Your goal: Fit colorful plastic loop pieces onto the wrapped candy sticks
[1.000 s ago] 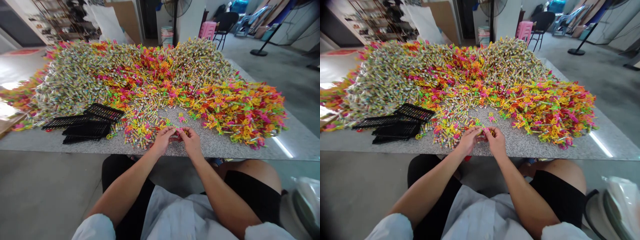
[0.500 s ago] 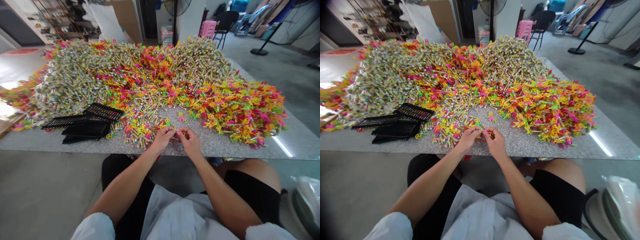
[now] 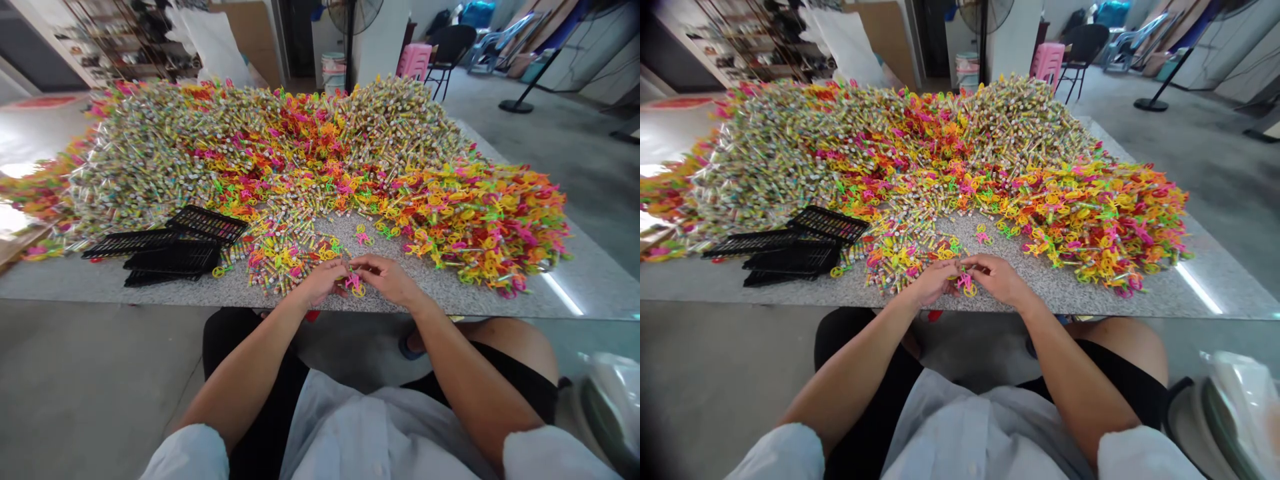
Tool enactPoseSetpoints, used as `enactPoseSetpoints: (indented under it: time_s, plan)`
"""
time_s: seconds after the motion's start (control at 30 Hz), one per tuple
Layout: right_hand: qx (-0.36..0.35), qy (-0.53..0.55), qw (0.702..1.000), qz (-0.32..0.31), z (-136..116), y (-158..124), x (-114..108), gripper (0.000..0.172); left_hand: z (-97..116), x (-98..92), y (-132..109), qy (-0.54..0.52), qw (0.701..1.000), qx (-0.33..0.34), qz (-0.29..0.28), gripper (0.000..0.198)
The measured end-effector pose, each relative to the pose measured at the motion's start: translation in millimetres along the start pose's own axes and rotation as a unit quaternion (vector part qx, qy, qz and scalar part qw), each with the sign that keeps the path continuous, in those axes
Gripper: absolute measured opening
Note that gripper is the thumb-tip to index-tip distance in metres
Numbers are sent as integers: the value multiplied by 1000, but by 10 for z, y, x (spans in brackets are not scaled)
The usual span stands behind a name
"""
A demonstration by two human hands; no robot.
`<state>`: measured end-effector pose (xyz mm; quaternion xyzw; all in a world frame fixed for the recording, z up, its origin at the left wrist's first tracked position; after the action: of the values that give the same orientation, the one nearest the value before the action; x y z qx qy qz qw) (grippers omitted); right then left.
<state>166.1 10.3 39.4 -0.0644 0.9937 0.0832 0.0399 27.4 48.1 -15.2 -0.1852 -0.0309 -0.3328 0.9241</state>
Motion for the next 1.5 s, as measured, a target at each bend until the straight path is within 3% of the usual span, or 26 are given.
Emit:
enactPoseSetpoints:
  time_s: [0.17,0.4,0.53,0.67,0.9,1.0,1.1,1.3,1.5]
  plan:
    - [-62,-92,994,-19,-94,23,19,26,-35,25,-16,-9,999,-37,-38,22]
    - [-124,-188,973,-58,-70,-10,-2,24,-62,22,-4,5,998,-37,-42,26]
    - [-158,-234,959,-39,-61,-56,-35,20,-19,44,-5,-39,998,-17,-39,40]
    - [-209,-327,921,-14,-29,-122,-17,19,36,61,-25,-92,995,-2,-28,53]
    - [-256,-397,878,76,20,-184,-69,19,67,157,-68,-80,995,-8,-64,40]
    - [-241,-389,886,75,50,-178,-75,17,78,136,-54,-39,998,21,-43,38]
    - [-202,-346,914,69,97,-177,-63,16,81,73,-29,11,999,53,0,35]
    - [-56,-166,978,110,239,-166,-24,21,53,44,1,57,996,63,21,31]
    - [32,-83,988,128,397,-119,-4,30,4,47,33,66,996,55,15,28]
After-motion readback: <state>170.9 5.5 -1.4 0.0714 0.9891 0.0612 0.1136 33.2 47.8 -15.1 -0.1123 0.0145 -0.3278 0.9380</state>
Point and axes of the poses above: each hand's wrist, its own y-axis towards the middle knuckle, its own x-axis out of the palm, z = x × y, the point moved 7 cm from there along y, towards the middle knuckle, and after that the axes turned 9 degrees about y, right-handed, at the moved point
